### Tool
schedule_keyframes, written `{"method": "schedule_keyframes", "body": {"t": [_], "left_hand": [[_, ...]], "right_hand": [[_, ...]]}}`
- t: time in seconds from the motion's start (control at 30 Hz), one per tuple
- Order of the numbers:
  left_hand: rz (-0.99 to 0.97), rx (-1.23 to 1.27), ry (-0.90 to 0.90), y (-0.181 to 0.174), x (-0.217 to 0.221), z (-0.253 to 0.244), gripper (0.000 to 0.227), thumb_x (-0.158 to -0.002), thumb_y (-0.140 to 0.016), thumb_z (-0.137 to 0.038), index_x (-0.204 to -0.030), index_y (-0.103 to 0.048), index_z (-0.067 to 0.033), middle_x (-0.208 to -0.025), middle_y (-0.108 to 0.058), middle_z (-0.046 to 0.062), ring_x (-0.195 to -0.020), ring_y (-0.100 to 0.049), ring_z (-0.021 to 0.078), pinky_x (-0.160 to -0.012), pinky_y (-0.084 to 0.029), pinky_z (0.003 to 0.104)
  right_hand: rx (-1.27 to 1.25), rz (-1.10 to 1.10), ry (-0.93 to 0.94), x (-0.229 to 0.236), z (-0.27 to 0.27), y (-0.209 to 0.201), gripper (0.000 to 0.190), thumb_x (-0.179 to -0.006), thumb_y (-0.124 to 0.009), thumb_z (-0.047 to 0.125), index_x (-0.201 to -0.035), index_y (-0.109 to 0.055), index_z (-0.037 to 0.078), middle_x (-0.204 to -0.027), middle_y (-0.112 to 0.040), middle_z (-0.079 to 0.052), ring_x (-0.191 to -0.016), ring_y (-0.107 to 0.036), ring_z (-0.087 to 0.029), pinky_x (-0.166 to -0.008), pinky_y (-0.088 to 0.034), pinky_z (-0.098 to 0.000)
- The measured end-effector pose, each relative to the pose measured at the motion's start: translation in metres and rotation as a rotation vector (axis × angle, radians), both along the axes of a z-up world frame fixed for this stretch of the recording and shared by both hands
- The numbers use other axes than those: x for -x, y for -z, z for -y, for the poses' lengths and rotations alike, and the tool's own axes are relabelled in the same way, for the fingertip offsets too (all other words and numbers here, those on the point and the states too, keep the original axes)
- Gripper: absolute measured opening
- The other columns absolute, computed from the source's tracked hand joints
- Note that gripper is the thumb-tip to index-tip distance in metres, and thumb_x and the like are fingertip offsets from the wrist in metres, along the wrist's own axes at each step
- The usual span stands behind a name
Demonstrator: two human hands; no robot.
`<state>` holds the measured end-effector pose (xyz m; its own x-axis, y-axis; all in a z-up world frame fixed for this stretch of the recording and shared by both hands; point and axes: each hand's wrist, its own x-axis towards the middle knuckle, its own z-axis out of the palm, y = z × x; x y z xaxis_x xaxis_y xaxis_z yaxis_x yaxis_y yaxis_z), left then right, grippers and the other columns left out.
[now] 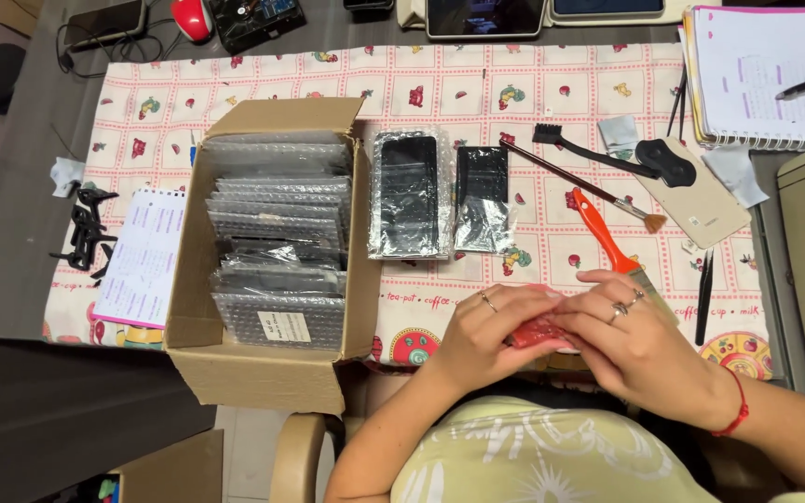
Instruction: The person is unpacking mobile phone screens from bubble wrap, cleaning them with a brush, and then placing them into protective sleeves.
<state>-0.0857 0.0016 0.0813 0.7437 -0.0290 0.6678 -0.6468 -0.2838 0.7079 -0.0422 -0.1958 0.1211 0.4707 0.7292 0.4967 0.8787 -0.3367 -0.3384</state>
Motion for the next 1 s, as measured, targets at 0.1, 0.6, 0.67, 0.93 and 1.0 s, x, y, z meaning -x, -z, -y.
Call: {"method": "schedule_keyframes", "body": {"t": [0.1, 0.6, 0.67, 0.93, 1.0], "left_hand": [[0.016, 0.012, 0.015, 0.004, 0.001, 0.002, 0.033, -0.089, -0.081, -0.026, -0.115, -0.074, -0.0080, -0.103, -0.075, 0.010, -0.085, -0.074, 0.0306, -0.077, -0.059, 0.039], [0.049, -0.045, 0.006, 0.011, -0.017, 0.015, 0.024, -0.091, -0.080, -0.024, -0.107, -0.078, -0.0065, -0.085, -0.076, 0.009, -0.068, -0.069, 0.0253, -0.066, -0.057, 0.033], [0.043, -0.055, 0.011, 0.010, -0.018, 0.017, 0.024, -0.091, -0.079, -0.024, -0.108, -0.078, -0.0067, -0.084, -0.076, 0.008, -0.068, -0.068, 0.0251, -0.065, -0.057, 0.033], [-0.155, -0.099, 0.095, 0.006, -0.020, 0.011, 0.030, -0.091, -0.078, -0.025, -0.115, -0.074, -0.0068, -0.084, -0.075, 0.012, -0.073, -0.071, 0.0305, -0.069, -0.058, 0.038], [-0.373, -0.274, 0.165, -0.005, -0.026, -0.006, 0.055, -0.096, -0.071, -0.038, -0.145, -0.052, -0.0213, -0.133, -0.072, 0.005, -0.104, -0.076, 0.0255, -0.094, -0.058, 0.039]], "right_hand": [[-0.022, 0.057, 0.009, 0.005, 0.001, 0.005, 0.002, -0.085, -0.070, 0.008, -0.086, -0.072, 0.008, -0.093, -0.073, -0.004, -0.077, -0.066, -0.024, -0.106, -0.051, -0.0570], [-0.124, 0.435, 0.147, -0.006, 0.011, 0.045, 0.016, -0.095, -0.067, 0.013, -0.083, -0.069, 0.004, -0.091, -0.069, -0.008, -0.067, -0.049, -0.022, -0.102, -0.051, -0.0636], [-0.125, 0.439, 0.161, -0.006, 0.015, 0.046, 0.017, -0.096, -0.066, 0.013, -0.082, -0.069, 0.004, -0.091, -0.069, -0.008, -0.068, -0.049, -0.022, -0.102, -0.051, -0.0641], [-0.196, 0.026, 0.230, -0.003, 0.023, 0.037, 0.005, -0.087, -0.070, 0.005, -0.091, -0.072, 0.003, -0.094, -0.070, -0.007, -0.078, -0.056, -0.027, -0.102, -0.051, -0.0584], [-0.154, -0.366, 0.291, -0.010, 0.024, 0.027, 0.016, -0.095, -0.067, 0.016, -0.095, -0.067, -0.001, -0.090, -0.067, -0.010, -0.085, -0.059, -0.024, -0.087, -0.042, -0.0354]]}}
